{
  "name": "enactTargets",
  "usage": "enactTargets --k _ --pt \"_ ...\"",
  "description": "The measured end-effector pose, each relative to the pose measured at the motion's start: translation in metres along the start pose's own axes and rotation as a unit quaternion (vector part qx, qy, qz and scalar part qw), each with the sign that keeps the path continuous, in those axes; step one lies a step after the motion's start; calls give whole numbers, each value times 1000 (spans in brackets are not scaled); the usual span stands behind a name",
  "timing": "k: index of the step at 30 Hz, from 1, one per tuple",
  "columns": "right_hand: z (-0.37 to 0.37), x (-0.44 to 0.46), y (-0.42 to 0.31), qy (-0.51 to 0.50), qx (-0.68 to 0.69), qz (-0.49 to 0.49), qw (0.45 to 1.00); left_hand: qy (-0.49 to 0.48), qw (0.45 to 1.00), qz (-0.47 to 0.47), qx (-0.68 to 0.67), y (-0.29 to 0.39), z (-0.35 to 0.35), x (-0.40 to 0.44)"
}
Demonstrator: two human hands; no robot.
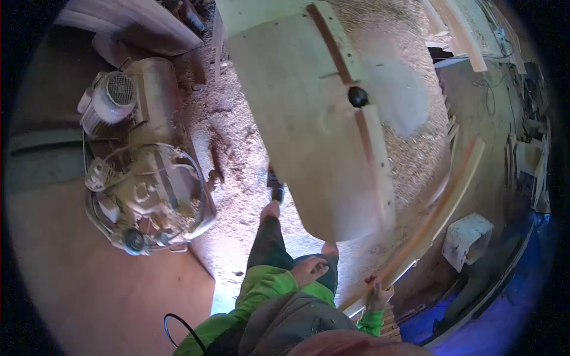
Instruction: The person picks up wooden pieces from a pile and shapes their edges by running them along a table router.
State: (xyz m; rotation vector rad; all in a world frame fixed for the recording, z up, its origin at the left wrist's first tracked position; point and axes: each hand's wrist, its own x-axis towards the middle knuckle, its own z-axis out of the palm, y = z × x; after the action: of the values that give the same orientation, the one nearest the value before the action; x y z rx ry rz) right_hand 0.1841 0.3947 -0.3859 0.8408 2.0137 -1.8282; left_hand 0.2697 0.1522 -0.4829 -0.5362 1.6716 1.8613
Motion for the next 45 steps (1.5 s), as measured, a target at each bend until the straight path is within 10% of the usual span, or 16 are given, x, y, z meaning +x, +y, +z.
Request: enactTargets --k 17,21,25,27,35,39,45 --pt "58 -89 -11 221 17 13 975 -40 995 -86 19 -39 -71 -4" --pt "18 -108 9 208 -87 -6 974 -22 998 48 17 34 -73 -11" --pt "-34 -131 31 195 -238 -74 949 52 968 246 18 42 -53 7" --pt "-69 -141 52 160 -386 -164 893 155 969 178 77 58 -46 20" --pt "-97 -161 57 -30 -318 -144 937 498 804 314 83 144 10 36" --pt "-94 -132 47 -85 -365 -178 910 567 738 283 235 151 19 48" --pt "-88 -99 58 -33 -397 -272 876 549 778 221 208 159 22 79"
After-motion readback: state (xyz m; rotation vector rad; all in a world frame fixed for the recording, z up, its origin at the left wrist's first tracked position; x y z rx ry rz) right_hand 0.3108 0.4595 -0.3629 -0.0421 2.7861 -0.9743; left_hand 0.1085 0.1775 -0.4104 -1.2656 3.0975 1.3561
